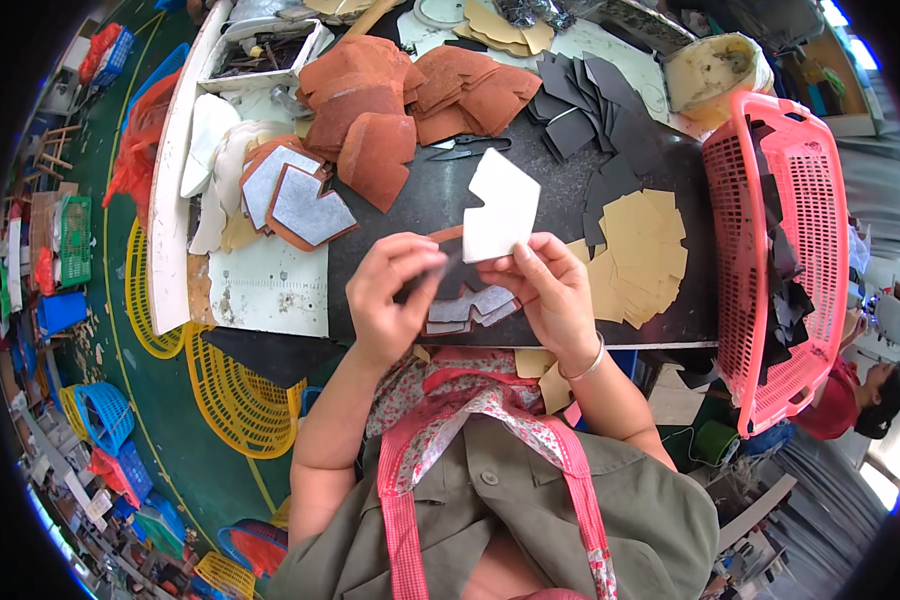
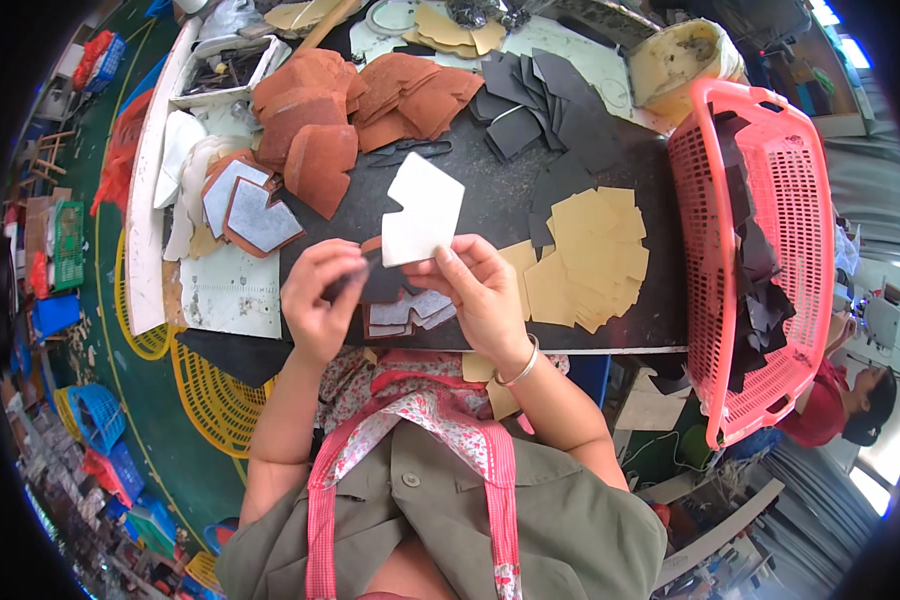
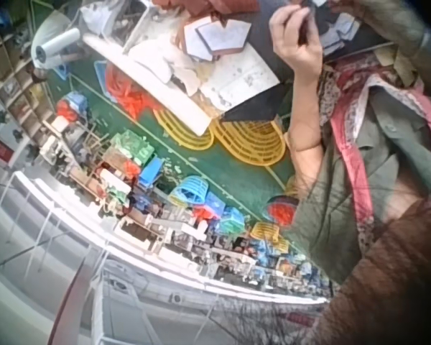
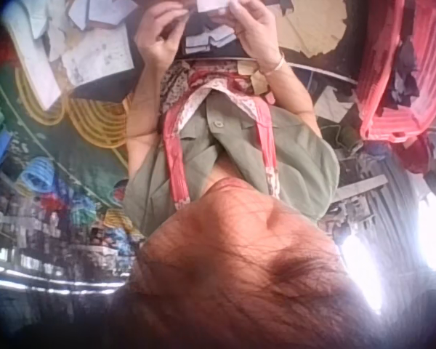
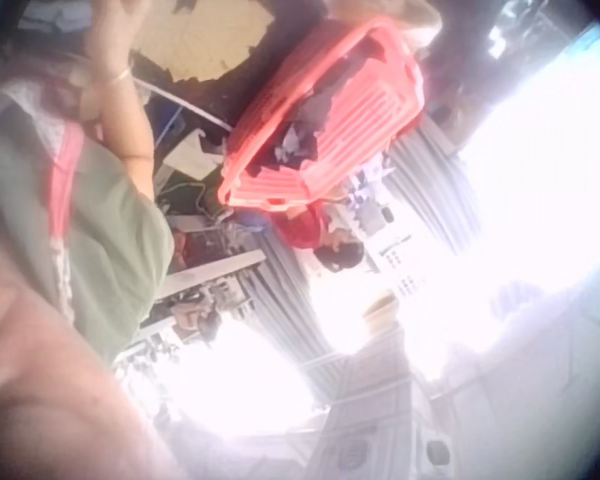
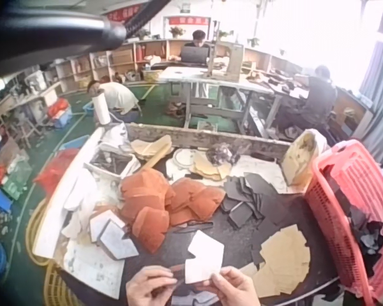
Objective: The person assembles shoe components by peeling the paper backing off cut fabric liners and attaching them onto cut leather pieces by hand, then stacking the assembled parts.
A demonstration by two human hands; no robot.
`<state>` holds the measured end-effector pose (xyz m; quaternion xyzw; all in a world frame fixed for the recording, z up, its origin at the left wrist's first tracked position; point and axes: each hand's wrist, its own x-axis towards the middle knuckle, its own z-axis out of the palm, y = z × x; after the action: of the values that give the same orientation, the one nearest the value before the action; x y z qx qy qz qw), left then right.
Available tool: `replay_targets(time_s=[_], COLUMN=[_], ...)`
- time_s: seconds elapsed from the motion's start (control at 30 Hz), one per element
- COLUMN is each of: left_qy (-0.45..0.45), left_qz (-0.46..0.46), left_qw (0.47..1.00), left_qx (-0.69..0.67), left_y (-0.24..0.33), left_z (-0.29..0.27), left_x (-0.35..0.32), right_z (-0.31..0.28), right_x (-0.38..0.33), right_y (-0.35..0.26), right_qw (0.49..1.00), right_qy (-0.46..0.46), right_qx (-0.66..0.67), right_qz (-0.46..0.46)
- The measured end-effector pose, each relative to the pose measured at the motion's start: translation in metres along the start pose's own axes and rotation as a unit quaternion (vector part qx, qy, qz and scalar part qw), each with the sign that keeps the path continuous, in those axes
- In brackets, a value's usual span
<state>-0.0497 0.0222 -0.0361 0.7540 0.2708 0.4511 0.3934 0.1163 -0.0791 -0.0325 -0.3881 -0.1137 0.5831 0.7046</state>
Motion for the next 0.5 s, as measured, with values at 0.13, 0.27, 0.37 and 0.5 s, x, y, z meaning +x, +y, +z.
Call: replay_targets(time_s=[0.13, 0.27, 0.37, 0.5], left_qy=[-0.040, -0.074, -0.108, -0.134], left_qz=[0.173, 0.258, 0.284, 0.308], left_qw=[0.977, 0.960, 0.952, 0.941], left_qx=[0.121, 0.073, 0.035, 0.047], left_y=[0.017, 0.024, 0.029, 0.038], left_z=[-0.008, 0.007, 0.023, 0.036], left_x=[-0.012, -0.021, -0.026, -0.031], right_z=[0.003, 0.019, 0.018, 0.009], right_x=[-0.008, -0.030, -0.038, -0.046], right_y=[-0.007, -0.017, -0.010, -0.017], right_qw=[0.996, 0.970, 0.855, 0.805], right_qy=[0.034, 0.053, 0.058, 0.103], right_qx=[-0.019, -0.234, -0.477, -0.561], right_qz=[-0.086, -0.033, -0.195, -0.166])
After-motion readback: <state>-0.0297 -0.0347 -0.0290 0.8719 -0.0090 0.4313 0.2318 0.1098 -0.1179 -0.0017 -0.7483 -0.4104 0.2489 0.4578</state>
